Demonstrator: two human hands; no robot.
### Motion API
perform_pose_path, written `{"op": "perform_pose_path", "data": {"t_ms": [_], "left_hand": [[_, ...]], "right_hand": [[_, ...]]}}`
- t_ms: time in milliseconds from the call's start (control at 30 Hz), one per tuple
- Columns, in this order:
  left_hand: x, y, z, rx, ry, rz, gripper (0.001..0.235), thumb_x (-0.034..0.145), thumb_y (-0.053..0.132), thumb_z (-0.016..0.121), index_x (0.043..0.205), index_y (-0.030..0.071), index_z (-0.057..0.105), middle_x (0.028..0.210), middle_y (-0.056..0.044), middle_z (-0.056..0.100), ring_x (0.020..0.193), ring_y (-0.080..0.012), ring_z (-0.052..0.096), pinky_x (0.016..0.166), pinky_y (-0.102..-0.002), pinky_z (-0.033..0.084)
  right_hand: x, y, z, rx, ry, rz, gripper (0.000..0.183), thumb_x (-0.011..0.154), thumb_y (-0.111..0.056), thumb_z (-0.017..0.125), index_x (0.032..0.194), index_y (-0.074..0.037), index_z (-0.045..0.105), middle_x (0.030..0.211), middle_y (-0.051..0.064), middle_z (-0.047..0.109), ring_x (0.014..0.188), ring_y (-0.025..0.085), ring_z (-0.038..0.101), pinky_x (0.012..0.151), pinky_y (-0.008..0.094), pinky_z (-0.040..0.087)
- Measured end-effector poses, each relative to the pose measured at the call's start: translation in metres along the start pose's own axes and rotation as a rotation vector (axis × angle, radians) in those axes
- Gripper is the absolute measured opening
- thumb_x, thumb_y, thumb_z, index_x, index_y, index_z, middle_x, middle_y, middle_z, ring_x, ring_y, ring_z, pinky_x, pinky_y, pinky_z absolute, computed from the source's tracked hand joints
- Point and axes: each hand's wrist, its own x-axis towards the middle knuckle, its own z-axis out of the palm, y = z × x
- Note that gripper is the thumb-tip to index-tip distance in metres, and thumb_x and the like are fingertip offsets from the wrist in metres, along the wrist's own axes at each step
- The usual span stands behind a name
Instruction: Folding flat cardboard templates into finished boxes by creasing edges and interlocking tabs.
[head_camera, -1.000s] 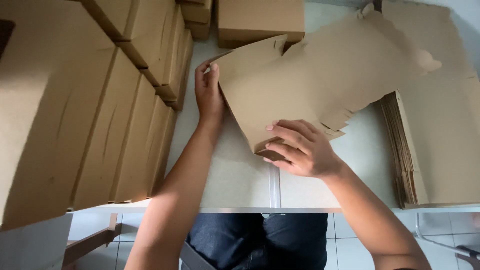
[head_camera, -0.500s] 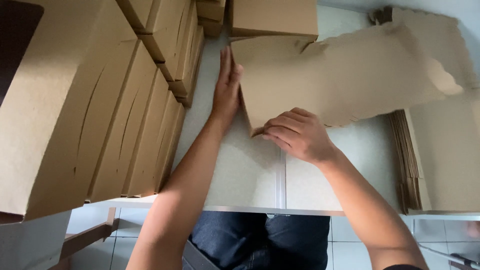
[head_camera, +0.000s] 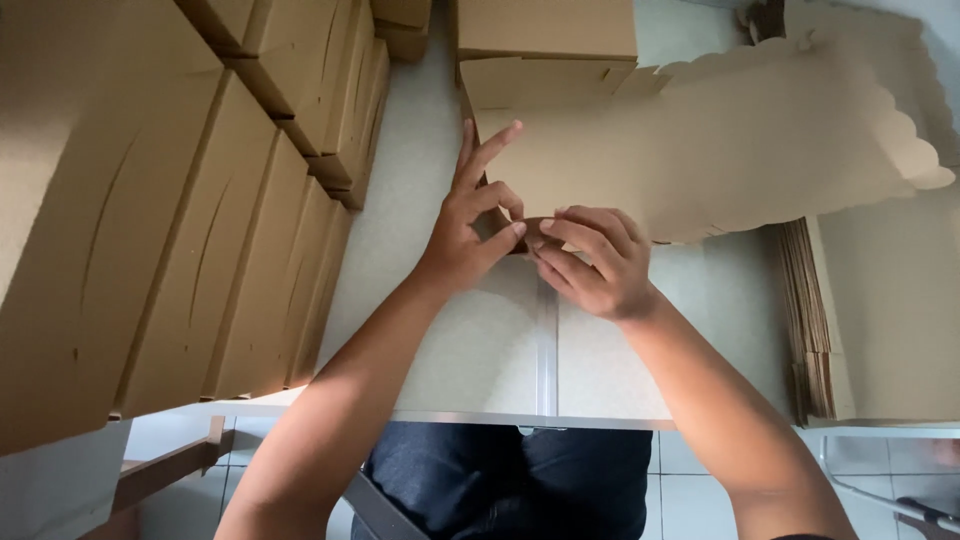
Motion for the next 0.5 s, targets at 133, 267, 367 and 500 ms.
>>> {"op": "perform_pose_path", "data": {"t_ms": [133,267,367,500], "left_hand": [[-0.0004,0.0003,0.0017,-0.015,-0.002,0.012,0.01,0.088,0.003,0.072,0.091,0.011,0.067,0.168,-0.009,0.031,0.158,-0.0503,-0.003,0.129,-0.061,0.007],[-0.0001,-0.0042,0.0017,-0.019,-0.006,0.046,0.01,0.087,0.001,0.072,0.087,0.009,0.066,0.165,-0.009,0.037,0.159,-0.0468,0.002,0.129,-0.06,0.009],[0.0006,-0.005,0.0009,-0.034,-0.003,0.047,0.011,0.086,0.0,0.073,0.086,0.009,0.066,0.163,-0.01,0.041,0.159,-0.0459,0.004,0.129,-0.059,0.011],[-0.0004,-0.0034,0.0007,-0.047,-0.015,0.037,0.012,0.087,-0.002,0.074,0.088,0.008,0.067,0.161,-0.01,0.043,0.158,-0.0478,0.003,0.128,-0.06,0.01]], "right_hand": [[0.0083,-0.0031,0.0003,-0.058,0.052,-0.046,0.012,0.085,0.001,0.076,0.08,-0.009,0.07,0.1,0.008,0.072,0.085,0.025,0.067,0.074,0.037,0.052],[0.0101,-0.0035,0.0045,-0.073,0.091,-0.044,0.015,0.082,0.002,0.076,0.077,-0.01,0.069,0.092,0.005,0.072,0.081,0.023,0.068,0.075,0.038,0.052],[0.0082,-0.0003,0.0052,-0.101,0.092,-0.041,0.015,0.082,0.002,0.076,0.077,-0.011,0.069,0.089,0.005,0.072,0.08,0.023,0.069,0.075,0.038,0.052],[0.0097,-0.0006,0.005,-0.081,0.083,-0.022,0.016,0.083,0.003,0.077,0.077,-0.01,0.07,0.088,0.005,0.072,0.077,0.022,0.068,0.071,0.036,0.051]]}}
